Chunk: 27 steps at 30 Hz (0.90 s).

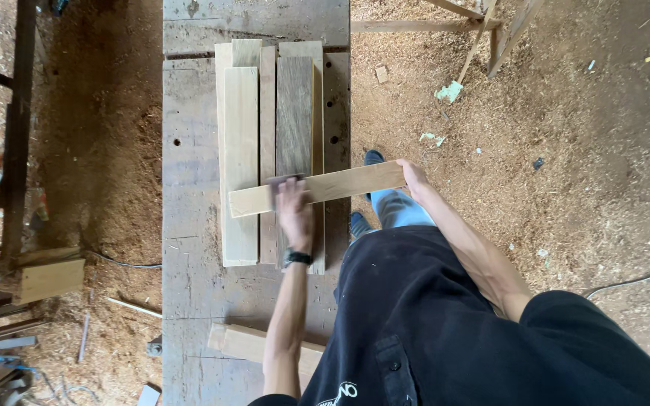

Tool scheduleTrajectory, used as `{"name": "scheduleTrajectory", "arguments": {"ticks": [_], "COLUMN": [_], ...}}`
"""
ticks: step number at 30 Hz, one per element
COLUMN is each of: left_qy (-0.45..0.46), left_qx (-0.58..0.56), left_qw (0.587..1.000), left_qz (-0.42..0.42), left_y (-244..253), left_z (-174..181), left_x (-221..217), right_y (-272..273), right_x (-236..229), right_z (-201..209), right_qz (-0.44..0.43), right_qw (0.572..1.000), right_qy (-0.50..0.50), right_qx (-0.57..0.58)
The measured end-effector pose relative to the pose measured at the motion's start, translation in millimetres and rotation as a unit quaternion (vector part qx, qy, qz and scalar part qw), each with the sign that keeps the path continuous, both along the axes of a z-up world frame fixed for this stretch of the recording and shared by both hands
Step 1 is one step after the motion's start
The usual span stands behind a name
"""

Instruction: The person sands a piece of wood by hand using a piece of sandpaper, rubbing it along the surface and edges of the wood while holding it over a workbench.

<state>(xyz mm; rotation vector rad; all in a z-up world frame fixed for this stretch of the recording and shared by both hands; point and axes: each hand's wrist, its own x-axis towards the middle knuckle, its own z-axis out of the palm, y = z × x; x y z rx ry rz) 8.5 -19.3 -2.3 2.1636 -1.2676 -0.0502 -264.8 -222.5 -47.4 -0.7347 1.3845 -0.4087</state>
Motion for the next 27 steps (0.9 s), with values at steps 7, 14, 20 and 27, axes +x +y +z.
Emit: {"name": "scheduleTrajectory", "arguments": {"ticks": [7,14,20,27], "left_qy": [0.052,-0.038,-0.001,0.026], "left_qx": [0.015,0.009,0.059,-0.005], "left_qw": [0.980,0.999,0.987,0.999], "left_qz": [-0.190,-0.019,0.151,0.037], "left_y": [-49,24,91,28], "left_z": [8,-17,-5,1], "left_x": [-112,13,105,7], "right_y": [8,4,-3,-1], "right_x": [-4,-6,-3,-3], "right_z": [5,5,6,-1], "right_qz": [-0.007,-0.005,0.002,-0.003], "right_qw": [0.998,0.997,0.998,0.998], "right_qy": [-0.048,-0.059,-0.057,-0.062], "right_qx": [0.040,0.040,-0.007,0.001]}}
